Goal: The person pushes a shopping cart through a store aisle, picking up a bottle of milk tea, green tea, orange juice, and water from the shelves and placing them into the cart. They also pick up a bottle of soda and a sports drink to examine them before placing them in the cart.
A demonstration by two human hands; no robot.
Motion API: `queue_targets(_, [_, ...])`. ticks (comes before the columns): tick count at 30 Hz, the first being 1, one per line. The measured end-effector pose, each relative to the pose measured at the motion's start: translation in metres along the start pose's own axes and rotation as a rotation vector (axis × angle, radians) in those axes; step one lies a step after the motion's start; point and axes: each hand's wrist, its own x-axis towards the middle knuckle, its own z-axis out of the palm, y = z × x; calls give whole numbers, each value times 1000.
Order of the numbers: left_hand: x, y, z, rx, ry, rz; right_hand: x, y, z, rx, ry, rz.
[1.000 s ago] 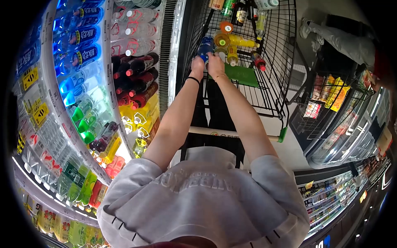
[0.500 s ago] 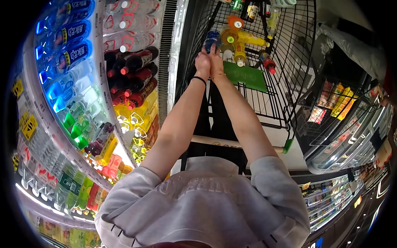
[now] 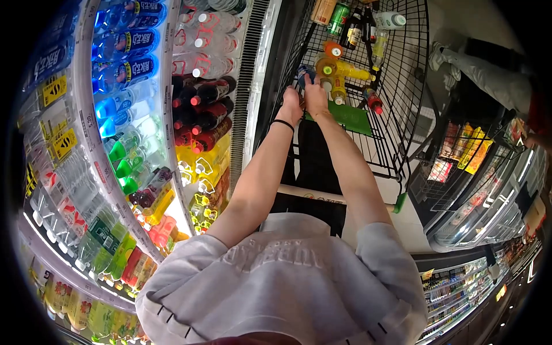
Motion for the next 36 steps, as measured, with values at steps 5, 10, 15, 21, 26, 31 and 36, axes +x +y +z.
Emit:
queue_targets(5, [27, -15, -27, -145, -187, -102, -40, -16, -67, 72, 53, -36])
queue_targets(10, [-18, 1, -22, -393, -392, -335, -87, -34, -147, 117, 142, -100])
queue_targets(15, [-47, -7, -27, -356, -506, -287, -141, -57, -247, 176, 103, -204])
queue_targets(21, [-130, 25, -31, -411, -735, -120, -182, -85, -381, 309, 151, -362])
queue_targets(26, [-197, 63, -56, -419, -897, -72, -171, -76, -428, 747, 158, -338])
queue_targets(31, [-251, 95, -101, -255, -1116, 88, -144, -93, -444, 1252, 111, -351])
queue_targets(36, [-307, 113, -126, -79, -1142, 472, -109, -146, -428, 1677, 22, -477])
